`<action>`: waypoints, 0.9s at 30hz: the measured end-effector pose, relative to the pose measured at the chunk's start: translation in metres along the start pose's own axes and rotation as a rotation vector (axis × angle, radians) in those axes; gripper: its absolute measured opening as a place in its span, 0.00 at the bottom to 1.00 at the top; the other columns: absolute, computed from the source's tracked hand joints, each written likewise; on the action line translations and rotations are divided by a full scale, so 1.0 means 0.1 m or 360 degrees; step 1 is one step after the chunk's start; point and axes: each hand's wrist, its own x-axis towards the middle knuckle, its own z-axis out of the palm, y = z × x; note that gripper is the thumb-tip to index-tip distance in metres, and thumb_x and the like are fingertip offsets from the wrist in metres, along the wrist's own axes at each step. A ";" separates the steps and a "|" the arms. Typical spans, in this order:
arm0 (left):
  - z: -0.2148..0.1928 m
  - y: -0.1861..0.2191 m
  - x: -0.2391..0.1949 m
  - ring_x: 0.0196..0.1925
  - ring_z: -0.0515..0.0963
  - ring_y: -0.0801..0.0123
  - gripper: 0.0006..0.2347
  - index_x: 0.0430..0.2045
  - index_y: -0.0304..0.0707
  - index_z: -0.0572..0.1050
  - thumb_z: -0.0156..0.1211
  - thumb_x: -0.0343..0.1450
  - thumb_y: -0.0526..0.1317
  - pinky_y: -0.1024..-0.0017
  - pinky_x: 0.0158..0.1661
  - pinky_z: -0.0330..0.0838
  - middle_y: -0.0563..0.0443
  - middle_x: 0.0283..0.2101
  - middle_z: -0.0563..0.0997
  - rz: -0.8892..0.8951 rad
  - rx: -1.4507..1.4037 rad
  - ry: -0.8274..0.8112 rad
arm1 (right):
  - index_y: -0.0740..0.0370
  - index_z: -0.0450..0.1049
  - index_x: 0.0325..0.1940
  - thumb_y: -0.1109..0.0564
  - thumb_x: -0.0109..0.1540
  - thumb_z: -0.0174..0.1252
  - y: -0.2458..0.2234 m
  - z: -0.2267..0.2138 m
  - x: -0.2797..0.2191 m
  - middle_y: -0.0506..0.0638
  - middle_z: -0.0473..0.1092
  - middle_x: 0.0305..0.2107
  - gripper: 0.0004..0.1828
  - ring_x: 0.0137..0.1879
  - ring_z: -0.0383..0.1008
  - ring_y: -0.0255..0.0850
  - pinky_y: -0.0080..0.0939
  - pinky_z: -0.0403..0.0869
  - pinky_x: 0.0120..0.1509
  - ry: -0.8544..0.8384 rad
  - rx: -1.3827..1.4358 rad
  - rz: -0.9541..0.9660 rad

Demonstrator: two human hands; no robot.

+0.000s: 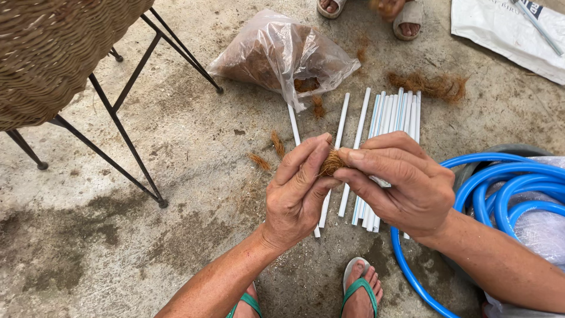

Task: The person cuts a short white plastic tube with scissors, then inserts a bundle of brown bristles into the tube. They repeatedly adjust and compress the bristles inside the tube to form a compact bundle.

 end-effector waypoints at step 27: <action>-0.25 -0.29 0.01 0.53 0.85 0.70 0.14 0.55 0.37 0.79 0.67 0.75 0.34 0.73 0.55 0.81 0.42 0.54 0.84 -0.0723 -0.0916 -0.0073 | 0.60 0.78 0.54 0.61 0.60 0.73 0.13 -0.19 0.33 0.52 0.79 0.41 0.19 0.45 0.83 0.40 0.34 0.81 0.47 -0.0345 0.0163 -0.0010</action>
